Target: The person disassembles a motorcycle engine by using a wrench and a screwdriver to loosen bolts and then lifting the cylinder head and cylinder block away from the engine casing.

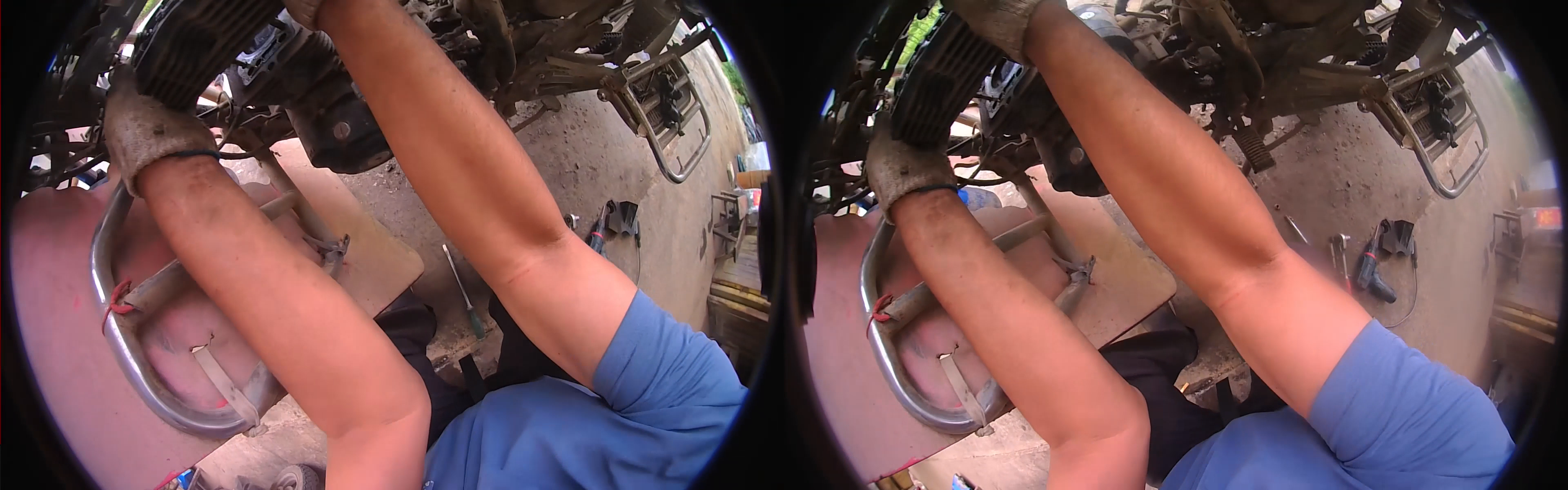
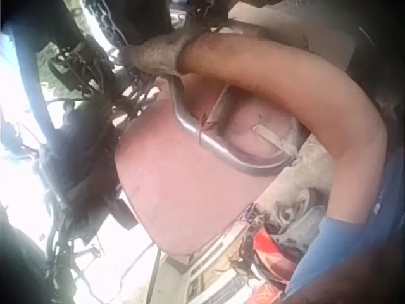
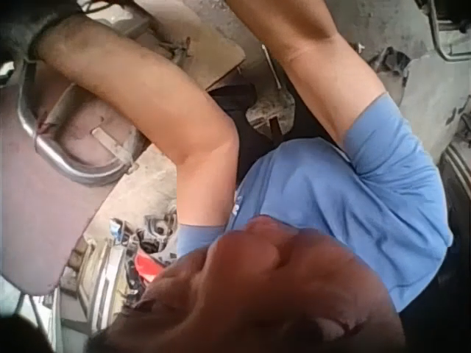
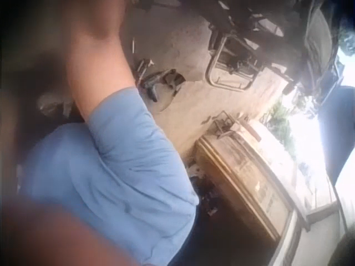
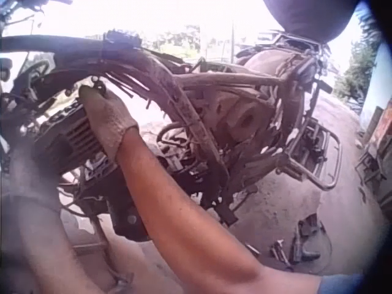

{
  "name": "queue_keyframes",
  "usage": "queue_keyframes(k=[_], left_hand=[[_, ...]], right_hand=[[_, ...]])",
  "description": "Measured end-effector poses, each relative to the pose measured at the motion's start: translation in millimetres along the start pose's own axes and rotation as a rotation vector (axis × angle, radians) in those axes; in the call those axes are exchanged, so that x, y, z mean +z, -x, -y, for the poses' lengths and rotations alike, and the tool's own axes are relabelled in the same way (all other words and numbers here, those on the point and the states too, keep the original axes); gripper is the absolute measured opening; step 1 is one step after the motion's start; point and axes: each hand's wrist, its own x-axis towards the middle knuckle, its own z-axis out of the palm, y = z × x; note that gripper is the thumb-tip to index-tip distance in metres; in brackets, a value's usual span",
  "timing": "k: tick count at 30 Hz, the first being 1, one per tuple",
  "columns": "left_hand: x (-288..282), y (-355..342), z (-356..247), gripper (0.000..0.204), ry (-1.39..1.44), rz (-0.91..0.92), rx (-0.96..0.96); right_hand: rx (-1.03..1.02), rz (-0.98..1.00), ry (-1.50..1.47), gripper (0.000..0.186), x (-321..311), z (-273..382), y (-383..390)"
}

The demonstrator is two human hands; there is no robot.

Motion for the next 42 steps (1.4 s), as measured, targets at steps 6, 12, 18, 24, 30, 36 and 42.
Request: queue_keyframes(k=[6,12,18,24,30,36,42], left_hand=[[22.9,29.0,-6.3,0.04,0.069,-0.219,0.03],[60.2,87.4,-38.9,0.037,0.366,-0.39,-0.087],[45.1,117.2,-51.0,0.035,0.474,-0.284,0.037],[31.9,183.2,-25.0,0.039,0.198,-0.226,0.163],[76.4,302.7,-113.9,0.058,-0.665,0.033,0.859],[114.7,341.1,-185.9,0.055,-0.646,0.287,1.01],[70.2,278.9,-143.7,0.051,0.199,0.215,0.762]], right_hand=[[-0.03,-0.049,-0.198,0.025,-0.6,1.4,16.8],[-0.111,-0.176,-0.2,0.034,-3.9,-4.3,43.2],[-0.089,-0.253,-0.215,0.048,7.4,36.5,91.8],[0.031,-0.325,-0.692,0.039,-4.6,90.1,175.7],[0.229,-0.419,-0.855,0.053,-48.7,146.5,253.2],[0.291,-0.274,-0.916,0.057,-51.8,208.8,295.2],[0.192,-0.32,-0.39,0.056,-58.2,207.0,308.6]])
